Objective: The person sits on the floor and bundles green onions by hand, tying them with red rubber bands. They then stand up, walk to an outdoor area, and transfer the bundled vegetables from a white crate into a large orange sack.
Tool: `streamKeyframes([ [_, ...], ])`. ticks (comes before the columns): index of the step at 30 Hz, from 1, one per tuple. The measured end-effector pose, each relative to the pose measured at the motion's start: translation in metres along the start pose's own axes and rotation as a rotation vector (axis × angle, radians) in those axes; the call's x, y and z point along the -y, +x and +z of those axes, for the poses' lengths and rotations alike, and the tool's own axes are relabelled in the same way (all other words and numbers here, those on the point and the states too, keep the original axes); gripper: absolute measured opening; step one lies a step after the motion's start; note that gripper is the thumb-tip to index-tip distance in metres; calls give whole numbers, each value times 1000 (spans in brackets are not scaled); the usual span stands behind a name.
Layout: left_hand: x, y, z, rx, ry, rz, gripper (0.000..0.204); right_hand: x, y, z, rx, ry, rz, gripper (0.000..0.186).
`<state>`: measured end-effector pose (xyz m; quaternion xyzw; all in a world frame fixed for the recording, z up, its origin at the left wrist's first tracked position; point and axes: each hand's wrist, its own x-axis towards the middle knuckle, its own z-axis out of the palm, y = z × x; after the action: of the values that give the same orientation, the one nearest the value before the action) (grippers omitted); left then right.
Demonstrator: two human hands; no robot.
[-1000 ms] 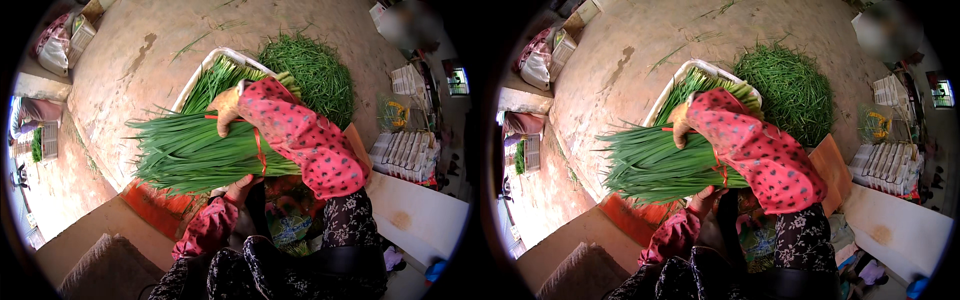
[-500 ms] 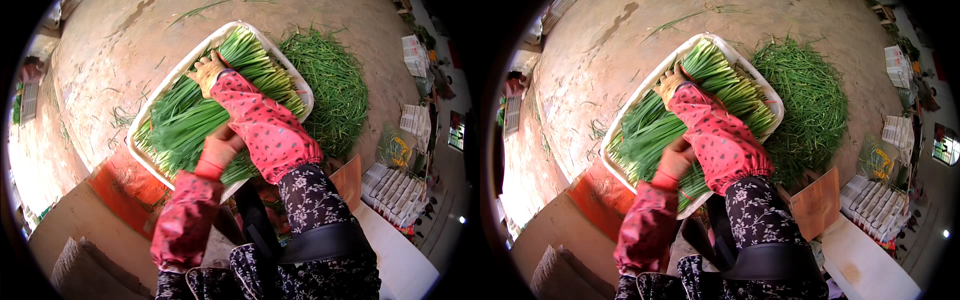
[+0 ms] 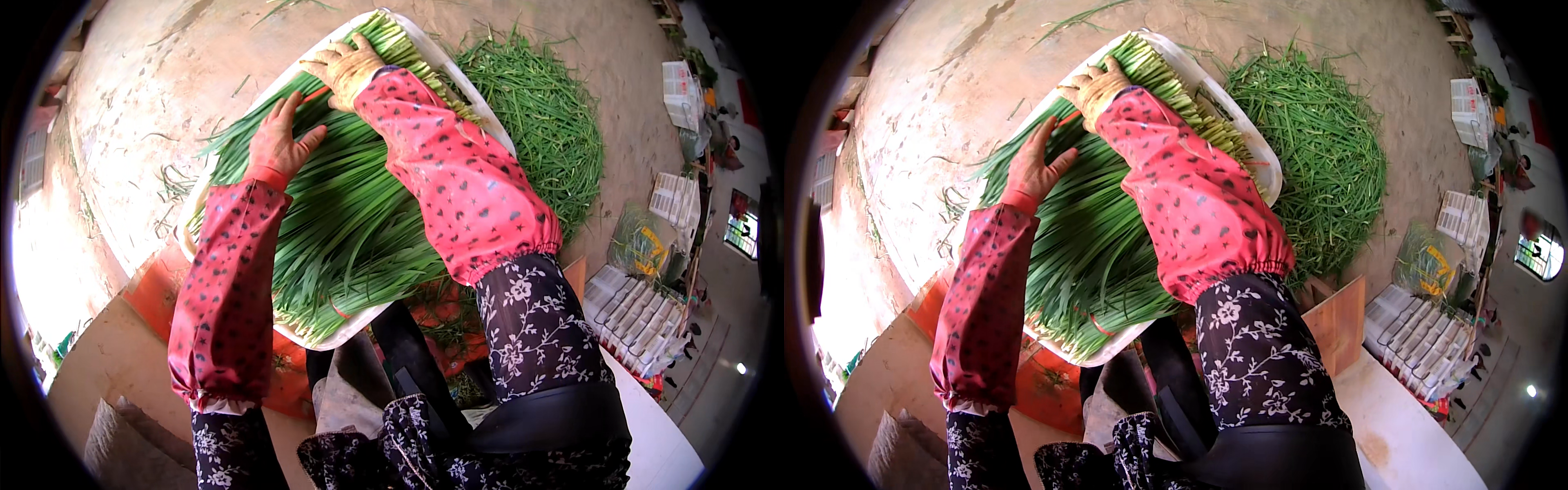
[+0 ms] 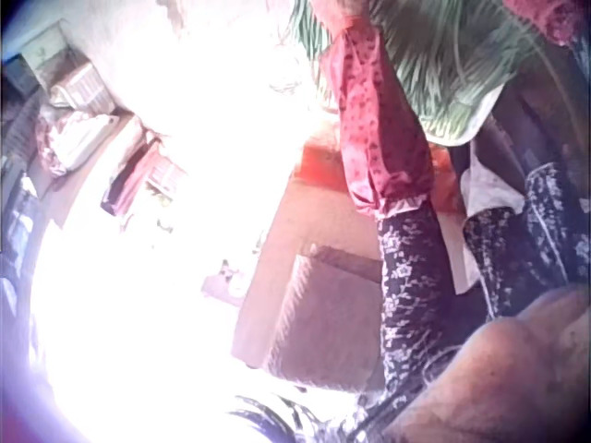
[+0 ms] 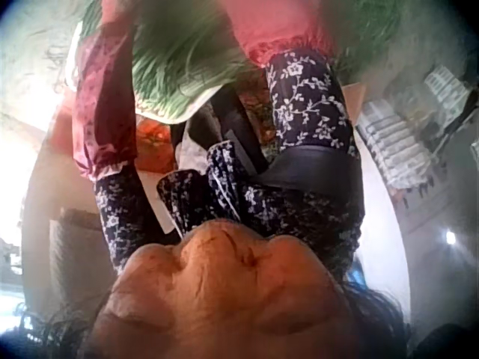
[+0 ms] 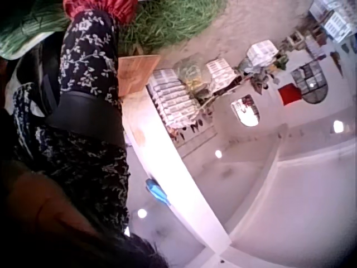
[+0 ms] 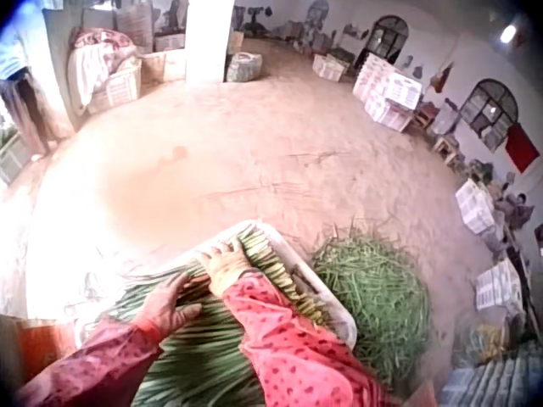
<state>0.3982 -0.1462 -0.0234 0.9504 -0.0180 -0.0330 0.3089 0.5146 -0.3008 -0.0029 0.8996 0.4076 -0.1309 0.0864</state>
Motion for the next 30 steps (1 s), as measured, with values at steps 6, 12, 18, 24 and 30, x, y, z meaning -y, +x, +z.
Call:
streamKeyframes([
  [6, -10, 24, 10, 5, 149, 49, 67, -22, 13, 18, -40, 90, -17, 75],
  [12, 2, 27, 31, 62, 186, -30, 66, -20, 32, 25, -21, 127, -15, 68],
  [18, -18, -4, 47, 61, 298, -13, 64, -24, 10, 44, -186, 68, -29, 65],
  [24, -29, 13, 23, 193, 242, -32, 62, -43, -24, 13, -558, 681, 33, 57],
  [30, -61, 6, 7, 105, 204, 237, 67, -24, -248, 68, -381, 1964, 832, 41],
])
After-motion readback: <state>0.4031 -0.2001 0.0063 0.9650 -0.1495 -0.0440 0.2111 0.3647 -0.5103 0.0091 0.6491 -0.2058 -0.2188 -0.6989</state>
